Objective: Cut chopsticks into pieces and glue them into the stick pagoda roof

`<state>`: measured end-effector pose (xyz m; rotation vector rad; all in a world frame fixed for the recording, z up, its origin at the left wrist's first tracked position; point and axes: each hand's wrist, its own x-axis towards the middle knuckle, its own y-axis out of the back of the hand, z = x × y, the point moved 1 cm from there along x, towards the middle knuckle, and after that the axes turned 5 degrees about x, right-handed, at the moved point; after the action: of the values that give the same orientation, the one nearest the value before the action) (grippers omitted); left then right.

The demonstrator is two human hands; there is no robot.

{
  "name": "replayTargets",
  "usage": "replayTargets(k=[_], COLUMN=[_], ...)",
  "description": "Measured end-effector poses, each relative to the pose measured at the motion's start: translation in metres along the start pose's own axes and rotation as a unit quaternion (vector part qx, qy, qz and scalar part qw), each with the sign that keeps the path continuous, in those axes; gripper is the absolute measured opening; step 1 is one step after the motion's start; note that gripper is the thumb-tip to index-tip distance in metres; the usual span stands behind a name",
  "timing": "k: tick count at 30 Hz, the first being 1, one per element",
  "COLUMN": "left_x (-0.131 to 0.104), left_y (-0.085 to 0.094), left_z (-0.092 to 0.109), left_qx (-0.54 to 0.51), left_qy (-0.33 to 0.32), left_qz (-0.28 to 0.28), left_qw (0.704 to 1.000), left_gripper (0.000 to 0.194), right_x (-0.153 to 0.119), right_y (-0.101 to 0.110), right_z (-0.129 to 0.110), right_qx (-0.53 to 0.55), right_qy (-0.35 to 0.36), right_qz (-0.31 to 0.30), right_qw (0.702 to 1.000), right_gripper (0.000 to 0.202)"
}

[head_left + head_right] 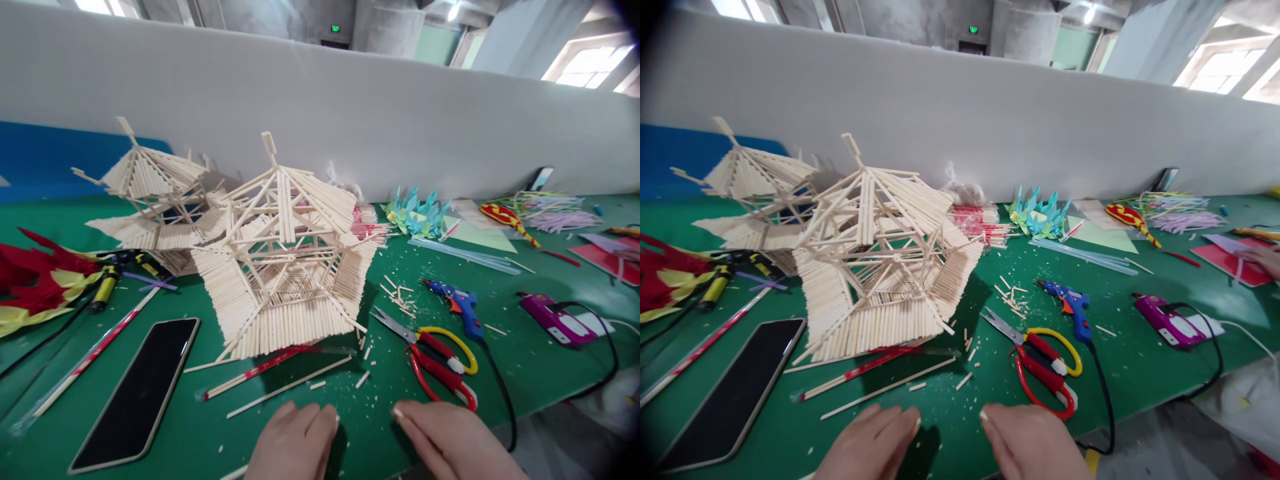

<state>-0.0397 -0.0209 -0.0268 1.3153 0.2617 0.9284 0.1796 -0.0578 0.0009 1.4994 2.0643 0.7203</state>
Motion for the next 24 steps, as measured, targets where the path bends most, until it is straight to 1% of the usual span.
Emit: replayTargets(k=[1,3,5,7,9,10,14,17,19,21,23,24], left_x=[0.005,0.017,0.033,0.05,0.067,0.074,0.095,0.099,0.096,0.09,0.082,0.078], left_y=[-0.004,-0.011,-0.018,-0.025,-0.035,-0.041,-0.059,-0.062,-0.057,-0.045,-0.03,-0.022], left_z=[0.0,0.005,0.013,0.022,0.029,0.031,0.03,0.025,0.023,0.023,0.027,0.03], left_qx=[0.03,0.068,0.077,0.077,0.074,0.073,0.052,0.015,-0.021,-0.065,-0.118,-0.146], left_qy=[-0.016,-0.029,-0.032,-0.041,-0.055,-0.053,-0.028,-0.007,0.012,0.039,0.068,0.078], left_qz=[0.021,-0.028,-0.061,-0.081,-0.102,-0.11,-0.113,-0.097,-0.083,-0.069,-0.056,-0.055], left_qw=[0.999,0.997,0.995,0.993,0.991,0.99,0.992,0.995,0.996,0.995,0.989,0.985], left_gripper=[0.03,0.026,0.023,0.022,0.025,0.023,0.025,0.03,0.031,0.028,0.024,0.026], right_x=[0.001,-0.002,-0.006,-0.009,-0.009,-0.009,-0.003,0.001,0.005,0.01,0.016,0.019], right_y=[0.004,0.013,0.018,0.021,0.021,0.02,0.017,0.013,0.011,0.008,0.006,0.006], right_z=[0.002,0.005,0.008,0.011,0.013,0.013,0.014,0.017,0.02,0.022,0.021,0.019], right_qx=[-0.027,-0.041,-0.013,0.0,-0.004,-0.003,0.046,0.132,0.201,0.279,0.338,0.356], right_qy=[0.005,0.001,-0.017,-0.023,-0.015,-0.012,-0.026,-0.072,-0.116,-0.142,-0.143,-0.136], right_qz=[0.034,0.107,0.164,0.212,0.257,0.278,0.342,0.362,0.36,0.337,0.307,0.293], right_qw=[0.999,0.993,0.986,0.977,0.966,0.961,0.938,0.92,0.903,0.888,0.878,0.877], right_gripper=[0.026,0.027,0.026,0.023,0.019,0.018,0.019,0.018,0.02,0.023,0.025,0.024])
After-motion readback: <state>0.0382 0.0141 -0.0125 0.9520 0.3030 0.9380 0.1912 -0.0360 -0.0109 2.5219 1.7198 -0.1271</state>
